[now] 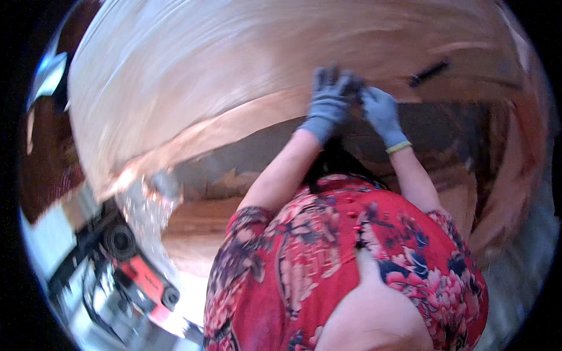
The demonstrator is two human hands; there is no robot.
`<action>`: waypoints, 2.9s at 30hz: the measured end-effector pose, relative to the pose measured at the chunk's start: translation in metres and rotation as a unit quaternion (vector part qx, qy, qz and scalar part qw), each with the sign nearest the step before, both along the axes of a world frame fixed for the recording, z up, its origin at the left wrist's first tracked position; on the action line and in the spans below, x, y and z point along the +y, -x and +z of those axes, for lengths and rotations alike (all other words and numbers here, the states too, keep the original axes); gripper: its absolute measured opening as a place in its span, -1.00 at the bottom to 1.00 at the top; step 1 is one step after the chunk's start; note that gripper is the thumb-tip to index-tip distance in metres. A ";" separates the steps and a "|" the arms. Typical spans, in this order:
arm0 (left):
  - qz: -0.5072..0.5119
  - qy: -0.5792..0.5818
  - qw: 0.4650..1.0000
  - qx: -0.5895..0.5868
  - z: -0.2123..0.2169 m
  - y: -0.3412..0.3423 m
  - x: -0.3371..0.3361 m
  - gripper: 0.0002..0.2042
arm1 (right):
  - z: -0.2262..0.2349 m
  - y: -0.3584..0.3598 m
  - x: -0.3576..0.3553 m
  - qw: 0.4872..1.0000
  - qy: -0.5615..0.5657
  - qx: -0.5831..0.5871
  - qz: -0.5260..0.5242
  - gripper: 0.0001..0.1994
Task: The person applies thin strips of wood veneer to a large curved surface. They use a utility knife to trim the veneer edges and a small brush to apply adhesive. The person smooths the veneer with their gloved hands and secures it with small clips.
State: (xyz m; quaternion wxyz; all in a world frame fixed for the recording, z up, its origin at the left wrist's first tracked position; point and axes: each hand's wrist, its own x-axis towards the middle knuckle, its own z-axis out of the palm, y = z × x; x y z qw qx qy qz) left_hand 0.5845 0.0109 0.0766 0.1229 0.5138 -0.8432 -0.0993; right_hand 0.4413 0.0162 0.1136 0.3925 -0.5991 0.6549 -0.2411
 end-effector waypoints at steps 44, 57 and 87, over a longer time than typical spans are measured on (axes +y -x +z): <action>-0.049 0.067 0.985 0.151 0.012 -0.315 0.080 -0.42 | 0.010 -0.284 0.015 0.976 -0.129 0.174 -0.024 -0.64; -0.023 0.024 0.997 0.067 -0.007 -0.290 0.052 -0.46 | -0.018 -0.295 0.078 0.958 -0.195 -0.173 -0.118 -0.74; 0.600 0.002 0.751 -0.274 0.193 -0.736 0.283 -0.64 | 0.045 -0.350 0.111 0.936 -0.233 -0.260 0.043 -0.79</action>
